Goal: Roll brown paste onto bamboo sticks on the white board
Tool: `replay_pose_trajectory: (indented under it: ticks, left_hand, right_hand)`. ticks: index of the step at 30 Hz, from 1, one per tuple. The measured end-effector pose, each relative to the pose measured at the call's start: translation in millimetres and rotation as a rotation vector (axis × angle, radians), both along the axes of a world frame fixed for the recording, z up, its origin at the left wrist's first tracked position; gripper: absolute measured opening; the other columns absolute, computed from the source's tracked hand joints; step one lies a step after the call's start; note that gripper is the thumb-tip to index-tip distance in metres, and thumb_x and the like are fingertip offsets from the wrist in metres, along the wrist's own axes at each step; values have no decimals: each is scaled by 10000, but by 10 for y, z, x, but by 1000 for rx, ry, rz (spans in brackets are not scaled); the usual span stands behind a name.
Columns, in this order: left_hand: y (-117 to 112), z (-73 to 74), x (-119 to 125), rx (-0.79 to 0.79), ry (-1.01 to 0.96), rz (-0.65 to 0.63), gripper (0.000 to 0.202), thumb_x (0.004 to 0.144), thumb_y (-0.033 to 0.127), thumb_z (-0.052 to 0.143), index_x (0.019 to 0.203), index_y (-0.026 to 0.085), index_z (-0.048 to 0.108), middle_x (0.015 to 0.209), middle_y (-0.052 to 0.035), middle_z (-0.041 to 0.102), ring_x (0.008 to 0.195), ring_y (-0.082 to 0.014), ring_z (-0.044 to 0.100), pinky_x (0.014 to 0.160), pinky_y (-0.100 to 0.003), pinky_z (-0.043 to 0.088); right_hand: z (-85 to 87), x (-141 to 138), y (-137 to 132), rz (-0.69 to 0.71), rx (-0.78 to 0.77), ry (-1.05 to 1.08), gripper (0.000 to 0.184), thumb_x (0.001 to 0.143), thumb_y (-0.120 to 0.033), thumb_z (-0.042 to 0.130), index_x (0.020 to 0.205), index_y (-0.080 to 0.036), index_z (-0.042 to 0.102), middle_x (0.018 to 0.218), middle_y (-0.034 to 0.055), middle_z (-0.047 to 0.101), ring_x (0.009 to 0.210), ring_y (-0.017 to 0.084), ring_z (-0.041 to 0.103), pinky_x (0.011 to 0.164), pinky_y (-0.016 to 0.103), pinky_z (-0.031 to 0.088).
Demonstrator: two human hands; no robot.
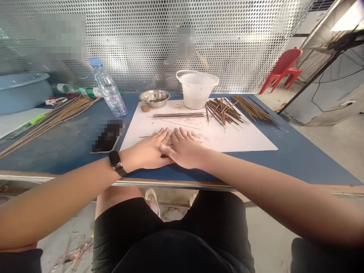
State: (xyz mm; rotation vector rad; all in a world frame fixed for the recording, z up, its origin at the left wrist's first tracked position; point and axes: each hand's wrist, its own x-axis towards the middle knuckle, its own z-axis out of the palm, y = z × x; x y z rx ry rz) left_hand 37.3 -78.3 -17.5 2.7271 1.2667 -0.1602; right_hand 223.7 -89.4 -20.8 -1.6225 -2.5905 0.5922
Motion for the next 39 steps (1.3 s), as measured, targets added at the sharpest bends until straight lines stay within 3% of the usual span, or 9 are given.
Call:
replay_pose_trajectory:
  ticks: [6, 11, 15, 22, 27, 30, 33, 36, 39]
  left_hand:
    - [118, -5, 83, 22, 18, 27, 1068, 1018, 605, 449, 1783, -71, 135, 1881, -261, 63, 1768, -383, 55, 1433, -524, 122]
    - [-74, -61, 101, -29, -21, 10, 1111, 1021, 685, 424, 1805, -26, 85, 1895, -214, 11, 1773, -359, 56, 1438, -486, 122]
    - [-135, -57, 139, -45, -32, 34, 1115, 1015, 689, 429, 1800, -37, 111, 1892, -223, 50, 1772, -365, 78, 1439, -490, 126]
    - [104, -8, 196, -79, -25, 52, 1118, 1006, 735, 442, 1814, 22, 142, 1897, -198, 55, 1775, -351, 69, 1432, -505, 118]
    - [-154, -129, 150, -6, -41, 48, 1107, 1024, 712, 466, 1785, -45, 193, 1873, -258, 94, 1767, -384, 114, 1431, -525, 140]
    - [-221, -145, 183, 22, -32, 73, 1114, 1027, 723, 482, 1783, -45, 201, 1867, -277, 120, 1759, -404, 143, 1431, -526, 144]
    - [-117, -90, 247, 8, -37, 92, 1107, 1025, 753, 473, 1799, 7, 209, 1876, -247, 142, 1756, -414, 151, 1429, -534, 150]
    - [-8, -33, 281, -28, -23, 87, 1091, 1030, 774, 433, 1814, 49, 206, 1888, -211, 140, 1760, -414, 127, 1429, -544, 139]
    - [-55, -42, 254, -24, -34, 79, 1124, 1027, 787, 426, 1804, 8, 198, 1877, -242, 147, 1757, -416, 141, 1428, -540, 152]
  right_hand:
    - [-52, -24, 162, -33, 22, -14, 1091, 1082, -804, 74, 1809, 10, 86, 1899, 220, 18, 1771, 396, -52, 1434, 566, 36]
    - [-70, 77, -17, 32, 2, 31, 1130, 1055, -851, 46, 1815, -16, 63, 1896, 228, 18, 1766, 412, -53, 1429, 595, 27]
    - [-43, 103, -59, 45, 4, 30, 1129, 1061, -841, 35, 1810, 1, 105, 1891, 258, 63, 1766, 428, -20, 1426, 604, 38]
    - [15, 84, 187, 20, 0, 2, 1049, 1109, -773, 103, 1806, 7, 187, 1888, 263, 121, 1766, 433, 17, 1428, 599, 73]
    - [-32, 173, -68, 87, 29, -12, 1083, 1088, -794, 62, 1806, 7, 187, 1885, 259, 119, 1767, 429, 23, 1417, 667, 48]
    - [-35, 194, -89, 108, 40, -24, 1046, 1106, -757, 65, 1792, 12, 242, 1875, 278, 161, 1765, 433, 47, 1409, 698, 56]
    - [11, 177, 46, 94, 39, -17, 938, 1145, -671, 101, 1771, -9, 323, 1855, 298, 236, 1753, 477, 96, 1381, 757, 125]
    - [42, 185, 145, 103, 43, -22, 910, 1157, -660, 100, 1751, -35, 389, 1844, 301, 278, 1751, 486, 104, 1373, 768, 122]
    - [3, 244, 68, 110, 38, -9, 1052, 1114, -761, 42, 1782, 17, 275, 1872, 295, 176, 1761, 454, 63, 1407, 688, 101]
